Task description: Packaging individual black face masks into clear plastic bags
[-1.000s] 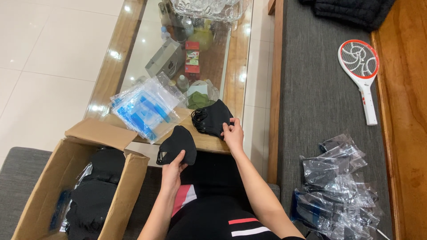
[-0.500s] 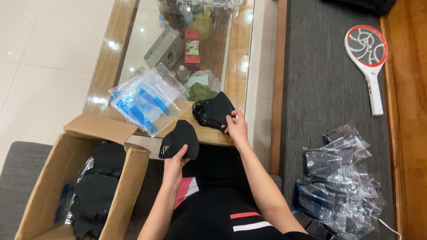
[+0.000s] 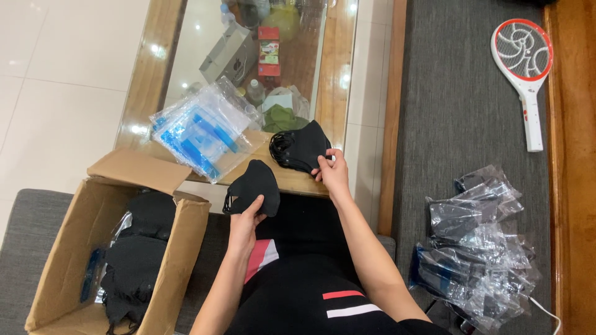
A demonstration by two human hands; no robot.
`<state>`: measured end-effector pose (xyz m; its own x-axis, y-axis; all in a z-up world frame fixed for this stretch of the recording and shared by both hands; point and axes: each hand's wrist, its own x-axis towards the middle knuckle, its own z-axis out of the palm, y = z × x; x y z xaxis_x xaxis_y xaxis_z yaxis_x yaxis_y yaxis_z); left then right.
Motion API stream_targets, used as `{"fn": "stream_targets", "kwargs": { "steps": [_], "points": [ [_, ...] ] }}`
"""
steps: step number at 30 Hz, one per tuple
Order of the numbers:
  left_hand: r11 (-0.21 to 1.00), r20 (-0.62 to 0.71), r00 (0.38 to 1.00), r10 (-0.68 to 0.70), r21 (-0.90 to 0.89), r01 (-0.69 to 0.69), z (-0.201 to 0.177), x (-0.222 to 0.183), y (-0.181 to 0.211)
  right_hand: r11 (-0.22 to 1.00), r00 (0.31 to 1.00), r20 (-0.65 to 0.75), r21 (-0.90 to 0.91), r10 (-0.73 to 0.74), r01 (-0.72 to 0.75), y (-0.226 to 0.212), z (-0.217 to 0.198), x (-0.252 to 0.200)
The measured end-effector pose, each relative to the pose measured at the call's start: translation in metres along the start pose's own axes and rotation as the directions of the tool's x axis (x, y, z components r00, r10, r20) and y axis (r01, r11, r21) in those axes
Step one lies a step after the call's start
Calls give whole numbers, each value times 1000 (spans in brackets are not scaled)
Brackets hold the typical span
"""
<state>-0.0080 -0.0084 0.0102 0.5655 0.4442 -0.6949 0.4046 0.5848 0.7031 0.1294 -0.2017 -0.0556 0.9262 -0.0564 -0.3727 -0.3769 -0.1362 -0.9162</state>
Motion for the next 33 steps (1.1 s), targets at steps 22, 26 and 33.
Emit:
{"fn": "stream_targets", "kwargs": {
  "steps": [22,26,33],
  "points": [
    [993,211,973,-93,87,76,24,-6,-14,997,901,426,18,-80,81,-44,7,-67],
    [981,300,939,-167,145,128,15,11,-31,981,891,431,178,-143,71,-24,10,-61],
    [946,289,947,-142,320,44,3,25,-44,926,905,338,-179,-260,333,-35,6,-70]
  ]
}}
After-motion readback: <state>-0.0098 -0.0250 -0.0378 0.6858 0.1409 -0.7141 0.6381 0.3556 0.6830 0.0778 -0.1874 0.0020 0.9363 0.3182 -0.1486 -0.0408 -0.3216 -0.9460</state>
